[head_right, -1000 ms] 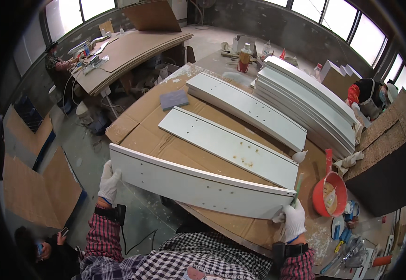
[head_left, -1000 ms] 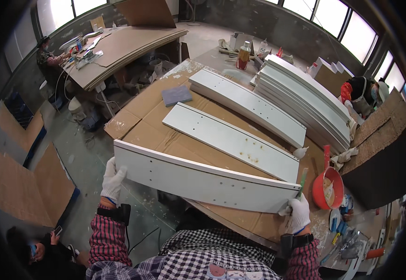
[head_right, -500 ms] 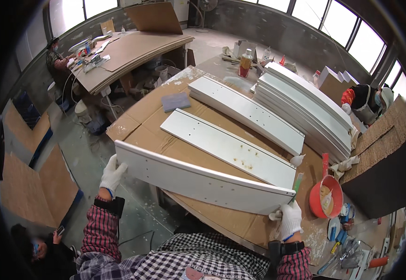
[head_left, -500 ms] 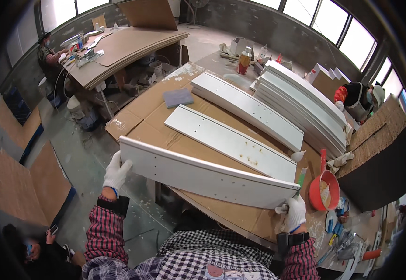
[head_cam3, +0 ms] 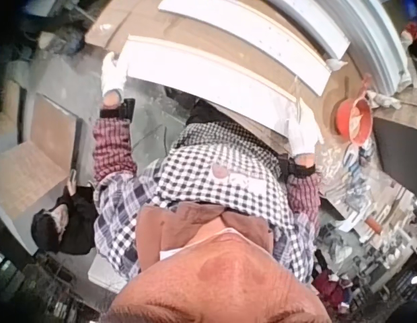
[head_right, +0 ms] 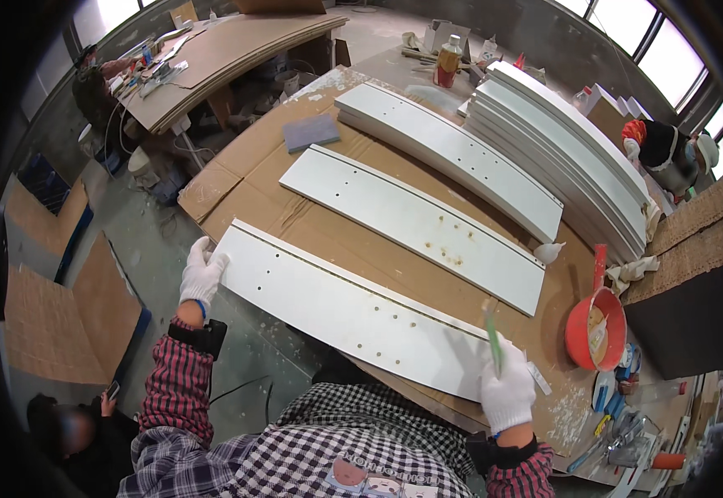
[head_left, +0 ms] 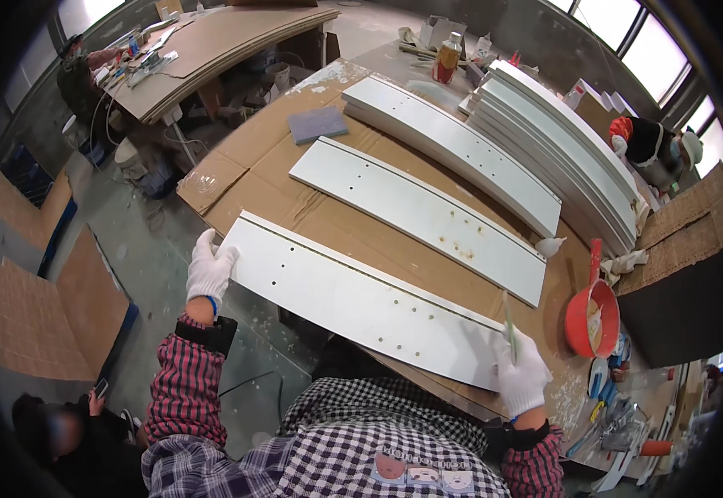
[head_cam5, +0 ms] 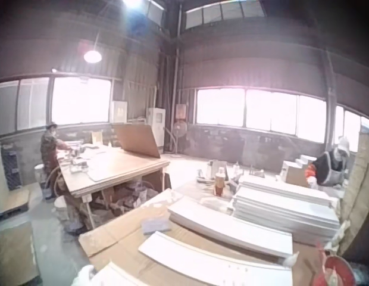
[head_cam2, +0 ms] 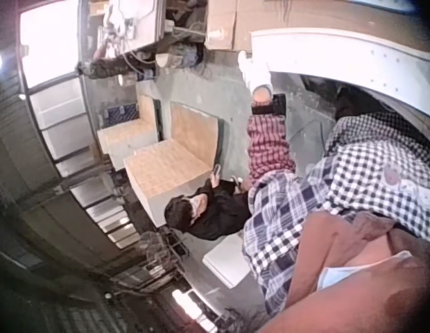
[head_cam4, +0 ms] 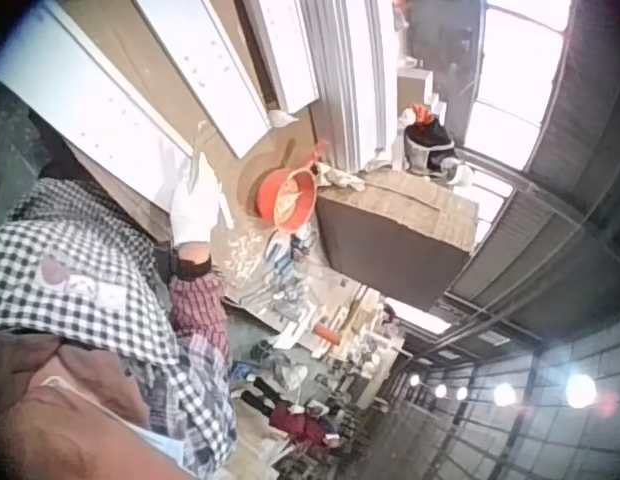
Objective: The person applies glue from a bottle onto specific spots on white rectangular panels. They then use a green utility knife to spread the glue and smooth the surface. The person repeats this process on multiple panels.
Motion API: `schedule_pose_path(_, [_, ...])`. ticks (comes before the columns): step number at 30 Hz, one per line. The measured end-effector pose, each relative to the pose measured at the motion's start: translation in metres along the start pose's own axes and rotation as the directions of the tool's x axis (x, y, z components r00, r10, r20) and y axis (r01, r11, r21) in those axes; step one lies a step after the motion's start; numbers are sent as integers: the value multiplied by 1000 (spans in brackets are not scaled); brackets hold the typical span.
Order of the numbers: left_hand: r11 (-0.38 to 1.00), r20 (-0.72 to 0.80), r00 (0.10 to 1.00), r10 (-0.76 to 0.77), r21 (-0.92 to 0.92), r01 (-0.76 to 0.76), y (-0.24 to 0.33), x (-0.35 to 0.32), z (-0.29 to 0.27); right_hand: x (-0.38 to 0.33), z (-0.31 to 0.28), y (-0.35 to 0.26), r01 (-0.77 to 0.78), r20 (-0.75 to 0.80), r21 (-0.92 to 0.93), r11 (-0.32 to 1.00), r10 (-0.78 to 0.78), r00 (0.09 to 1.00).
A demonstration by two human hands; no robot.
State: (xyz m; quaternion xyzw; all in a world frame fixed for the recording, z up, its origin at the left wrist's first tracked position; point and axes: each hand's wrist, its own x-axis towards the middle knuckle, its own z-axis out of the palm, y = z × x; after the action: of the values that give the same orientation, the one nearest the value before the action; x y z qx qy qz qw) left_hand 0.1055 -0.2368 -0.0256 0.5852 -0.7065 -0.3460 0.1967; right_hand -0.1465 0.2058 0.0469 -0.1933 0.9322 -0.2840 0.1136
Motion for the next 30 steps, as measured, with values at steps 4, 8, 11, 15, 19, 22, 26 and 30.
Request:
schedule_pose_path(4, [998, -102, 994, 28, 55, -23, 9, 1, 12, 10, 38, -39, 338, 277, -111, 935, -297, 914])
schedule_pose_path(8, [887, -104, 937, 333, 373, -273, 29, 11, 19, 22, 28, -60, 403, 500, -106, 909, -302, 812])
schedule_pose_path(11, [820, -38, 879, 475, 381, -427, 68, 26, 25, 52, -3, -55, 210, 395, -278, 937, -88, 915])
schedule_pose_path(15, [677, 377, 694, 613, 203, -708, 159, 15, 58, 87, -31, 1, 119, 236, -432, 894, -15, 972])
schedule_pose_path(19, [512, 594, 456, 663, 86, -855, 222, 16, 121, 97, -40, 16, 207, 323, -498, 842, -41, 945])
schedule_pose_path(22, [467, 649, 479, 591, 208, -859, 251, 18, 156, 99, -41, 10, 257, 365, -526, 810, -58, 929])
schedule_pose_path(26, [449, 719, 501, 482, 288, -846, 251, 21, 183, 100, -48, 3, 267, 388, -544, 795, -44, 921])
schedule_pose_path(30, [401, 732, 440, 519, 247, -882, 225, 15, 181, 102, -56, 9, 322, 458, -503, 802, -68, 886])
